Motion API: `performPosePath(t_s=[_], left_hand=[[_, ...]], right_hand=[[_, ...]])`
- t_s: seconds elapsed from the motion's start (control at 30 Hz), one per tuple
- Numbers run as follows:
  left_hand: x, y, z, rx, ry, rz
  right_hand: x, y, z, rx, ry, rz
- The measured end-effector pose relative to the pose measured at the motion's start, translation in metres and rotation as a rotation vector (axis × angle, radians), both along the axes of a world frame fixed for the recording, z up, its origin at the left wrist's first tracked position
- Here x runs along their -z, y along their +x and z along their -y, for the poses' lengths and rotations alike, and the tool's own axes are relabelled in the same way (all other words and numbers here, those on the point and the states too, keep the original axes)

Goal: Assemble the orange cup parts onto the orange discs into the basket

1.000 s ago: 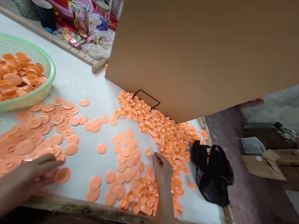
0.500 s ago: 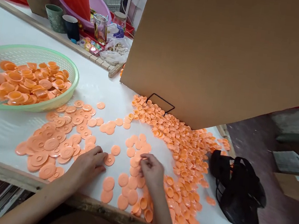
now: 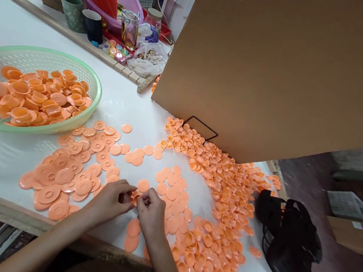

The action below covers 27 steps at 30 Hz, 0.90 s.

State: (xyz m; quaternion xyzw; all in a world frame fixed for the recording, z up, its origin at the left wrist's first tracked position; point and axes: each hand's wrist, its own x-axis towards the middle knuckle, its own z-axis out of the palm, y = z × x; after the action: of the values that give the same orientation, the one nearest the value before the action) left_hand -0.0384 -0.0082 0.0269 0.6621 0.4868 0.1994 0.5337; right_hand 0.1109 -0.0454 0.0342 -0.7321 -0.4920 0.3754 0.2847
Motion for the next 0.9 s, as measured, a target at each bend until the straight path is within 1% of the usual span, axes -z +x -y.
performPosePath(t_s=[0.07,0.17,0.27,0.43,0.5,0.6,0.7,0.77,0.83,0.9], left_hand=[[-0.002,0.006,-0.006,-0.054,-0.032,0.010],[-0.001,0.017,-0.007,-0.068,0.001,-0.092],[0.000,0.022,0.000,-0.055,0.034,-0.164],[0.000,0.019,0.015,-0.070,0.101,-0.208],[0.004,0.017,0.020,-0.085,0.121,-0.176],[0.015,0.015,0.024,-0.129,0.154,-0.071],[0.019,0.010,0.023,-0.190,0.173,0.023],[0.014,0.006,0.023,-0.165,0.111,0.084],[0.003,0.001,0.025,-0.117,-0.004,0.169],[-0.008,-0.002,0.029,-0.105,-0.059,0.269]], right_hand=[[-0.002,-0.001,-0.001,-0.008,0.010,0.005],[-0.002,-0.002,-0.002,-0.013,0.020,0.026],[0.002,-0.003,0.000,0.000,0.023,0.030],[0.011,-0.010,0.010,0.076,0.103,-0.006],[0.014,-0.013,0.015,0.085,0.134,0.007],[0.016,-0.014,0.020,0.058,0.205,0.026],[0.017,-0.011,0.028,0.007,0.247,-0.032],[0.014,-0.009,0.033,-0.028,0.263,-0.048],[0.009,-0.009,0.039,-0.052,0.302,-0.031],[0.002,-0.011,0.042,-0.029,0.370,-0.005]])
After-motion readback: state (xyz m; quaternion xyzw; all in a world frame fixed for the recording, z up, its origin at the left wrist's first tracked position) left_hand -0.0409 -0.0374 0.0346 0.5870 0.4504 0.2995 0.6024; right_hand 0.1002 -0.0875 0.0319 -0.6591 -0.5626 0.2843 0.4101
